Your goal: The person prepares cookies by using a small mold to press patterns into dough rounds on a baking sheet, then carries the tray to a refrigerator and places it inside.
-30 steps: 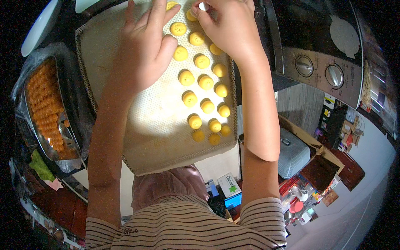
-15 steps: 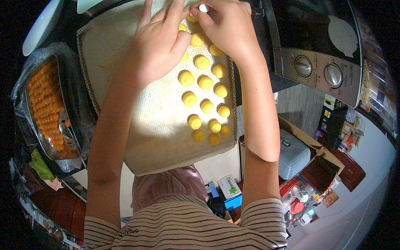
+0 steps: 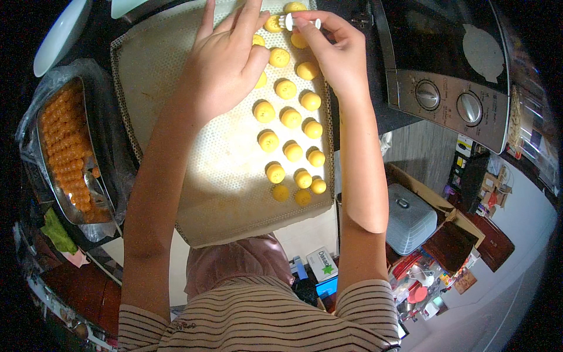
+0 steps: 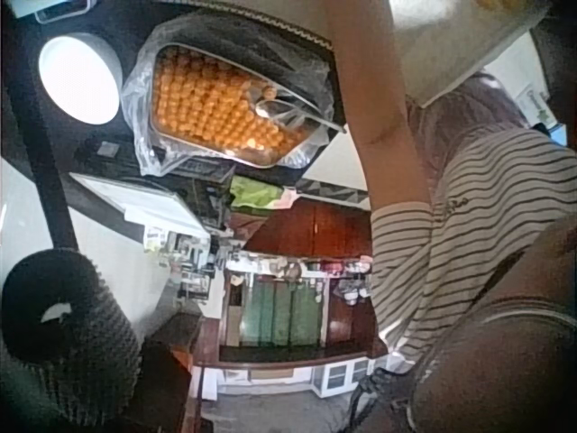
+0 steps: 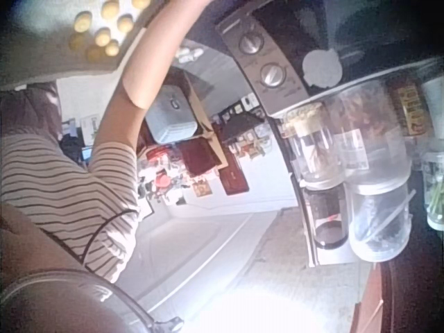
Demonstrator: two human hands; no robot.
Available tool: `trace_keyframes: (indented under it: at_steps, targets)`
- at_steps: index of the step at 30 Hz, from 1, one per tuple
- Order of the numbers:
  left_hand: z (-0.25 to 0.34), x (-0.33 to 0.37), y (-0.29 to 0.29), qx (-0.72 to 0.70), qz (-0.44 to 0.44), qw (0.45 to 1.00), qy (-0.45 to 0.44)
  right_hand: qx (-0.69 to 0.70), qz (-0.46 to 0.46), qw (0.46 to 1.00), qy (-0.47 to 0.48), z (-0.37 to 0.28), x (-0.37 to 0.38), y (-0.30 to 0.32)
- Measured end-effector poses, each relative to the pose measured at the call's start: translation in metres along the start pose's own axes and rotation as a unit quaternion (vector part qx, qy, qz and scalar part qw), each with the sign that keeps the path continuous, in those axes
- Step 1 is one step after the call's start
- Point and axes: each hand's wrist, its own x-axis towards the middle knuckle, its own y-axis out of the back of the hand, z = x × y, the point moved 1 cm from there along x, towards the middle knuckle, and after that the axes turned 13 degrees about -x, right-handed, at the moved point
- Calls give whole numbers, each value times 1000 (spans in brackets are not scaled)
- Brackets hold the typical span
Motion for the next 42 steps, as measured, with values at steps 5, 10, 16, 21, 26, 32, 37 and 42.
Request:
trace_keyframes:
  at_steps: [5, 10, 16, 21, 26, 32, 37, 42]
  targets:
    - [3, 1, 1, 12, 13, 1000, 9, 168, 55, 984, 6, 26, 6, 29]
    - [12, 1, 9, -41, 47, 998, -26, 0, 24, 998, 53, 25, 3, 41]
    - [7, 1, 2, -5, 83, 991, -102, -305, 26, 931, 199, -15, 1, 31]
    - [16, 1, 0, 36, 22, 997, -70, -411, 17, 887, 210, -28, -1, 29]
    - [17, 1, -11, 30, -27, 997, -58, -469, 15, 842, 268, -28, 0, 28]
    - [13, 1, -23, 19, -35, 998, -50, -410, 2, 890, 200, -26, 0, 26]
    - [16, 5, -26, -22, -69, 997, -7, -313, 33, 926, 210, -7, -6, 28]
    - [14, 5, -28, 1, -54, 998, -16, -187, 76, 974, 106, 12, -13, 26]
